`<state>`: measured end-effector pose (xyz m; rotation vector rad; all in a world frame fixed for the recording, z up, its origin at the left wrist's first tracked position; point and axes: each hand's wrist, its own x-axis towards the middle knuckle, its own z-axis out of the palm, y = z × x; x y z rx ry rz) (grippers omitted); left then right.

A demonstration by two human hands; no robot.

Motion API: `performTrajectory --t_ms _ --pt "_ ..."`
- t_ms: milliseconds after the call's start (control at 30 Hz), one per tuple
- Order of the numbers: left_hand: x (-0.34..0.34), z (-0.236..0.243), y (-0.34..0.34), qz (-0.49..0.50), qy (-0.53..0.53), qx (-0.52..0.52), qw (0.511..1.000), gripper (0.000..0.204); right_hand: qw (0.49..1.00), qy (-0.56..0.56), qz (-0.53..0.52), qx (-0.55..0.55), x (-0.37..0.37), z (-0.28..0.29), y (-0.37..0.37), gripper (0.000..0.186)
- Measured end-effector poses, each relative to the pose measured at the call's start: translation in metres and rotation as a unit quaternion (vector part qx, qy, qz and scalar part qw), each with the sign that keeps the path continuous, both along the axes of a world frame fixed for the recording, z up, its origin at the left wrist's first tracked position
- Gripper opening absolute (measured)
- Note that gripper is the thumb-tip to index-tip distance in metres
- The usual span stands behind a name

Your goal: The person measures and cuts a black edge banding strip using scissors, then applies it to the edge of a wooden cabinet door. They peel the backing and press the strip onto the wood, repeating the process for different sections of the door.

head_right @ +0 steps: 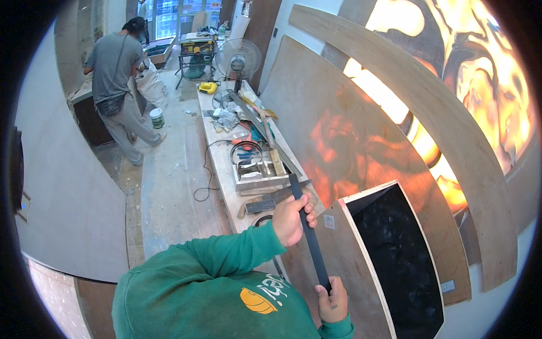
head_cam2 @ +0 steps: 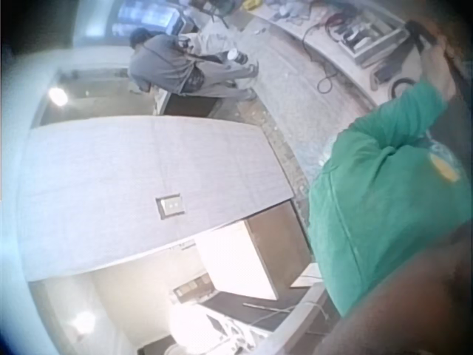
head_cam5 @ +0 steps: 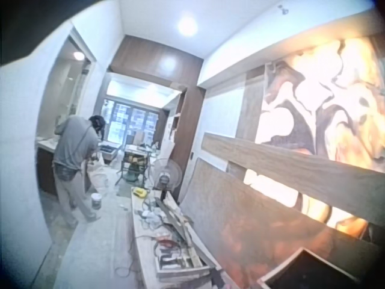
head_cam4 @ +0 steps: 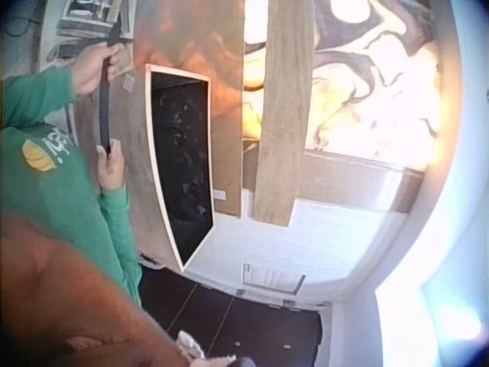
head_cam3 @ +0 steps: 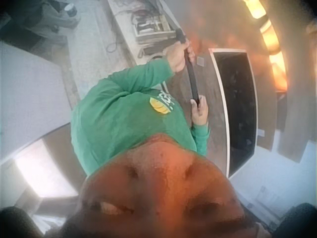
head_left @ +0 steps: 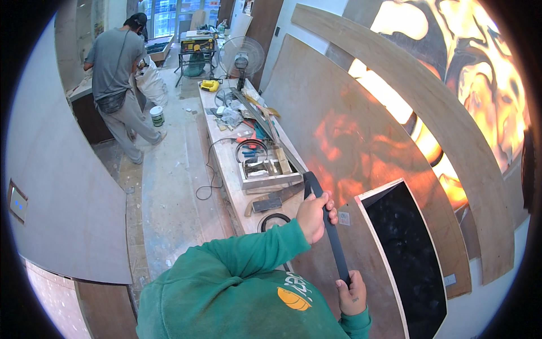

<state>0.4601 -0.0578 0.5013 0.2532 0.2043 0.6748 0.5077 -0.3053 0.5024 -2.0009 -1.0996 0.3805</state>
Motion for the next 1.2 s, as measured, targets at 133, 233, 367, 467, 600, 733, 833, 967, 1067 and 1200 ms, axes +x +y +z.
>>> performTrajectory --t_ms 133,233,367,467,600,733,833,967,1067,1200 --pt "0.015 -0.008 0.025 0.018 0.014 -0.044 0.999 0.006 0.997 0.067 -0.028 -0.01 0.007 -0.019 -0.036 0.017" --pt "0.03 -0.028 0.041 0.006 0.026 -0.067 0.997 0.006 0.997 0.046 -0.054 -0.043 -0.002 -0.016 -0.054 0.02" --pt "0.052 -0.065 0.051 -0.005 0.065 -0.074 0.995 0.006 0.992 -0.033 -0.068 -0.102 0.006 -0.042 -0.088 0.018" --pt "0.061 -0.096 0.06 -0.005 0.09 -0.08 0.993 0.012 0.989 -0.058 -0.079 -0.113 0.007 -0.067 -0.107 0.018" --pt "0.064 -0.14 0.071 -0.029 0.102 -0.068 0.992 0.011 0.976 0.035 -0.131 -0.168 0.005 -0.104 -0.137 0.019" --pt "0.064 -0.176 0.074 -0.033 0.124 -0.08 0.989 0.009 0.968 0.041 -0.147 -0.198 -0.002 -0.138 -0.176 0.019" --pt "0.066 -0.194 0.085 -0.027 0.132 -0.088 0.987 0.009 0.964 0.047 -0.152 -0.211 -0.004 -0.154 -0.202 0.02" --pt "0.068 -0.216 0.096 -0.024 0.127 -0.083 0.988 0.01 0.968 0.047 -0.161 -0.188 -0.007 -0.184 -0.239 0.02" --pt "0.075 -0.23 0.099 -0.026 0.168 -0.077 0.982 0.014 0.969 0.051 -0.147 -0.19 -0.008 -0.216 -0.273 0.018" --pt "0.077 -0.246 0.106 -0.019 0.189 -0.079 0.979 0.012 0.917 0.252 -0.233 -0.206 -0.017 -0.203 -0.284 0.02"
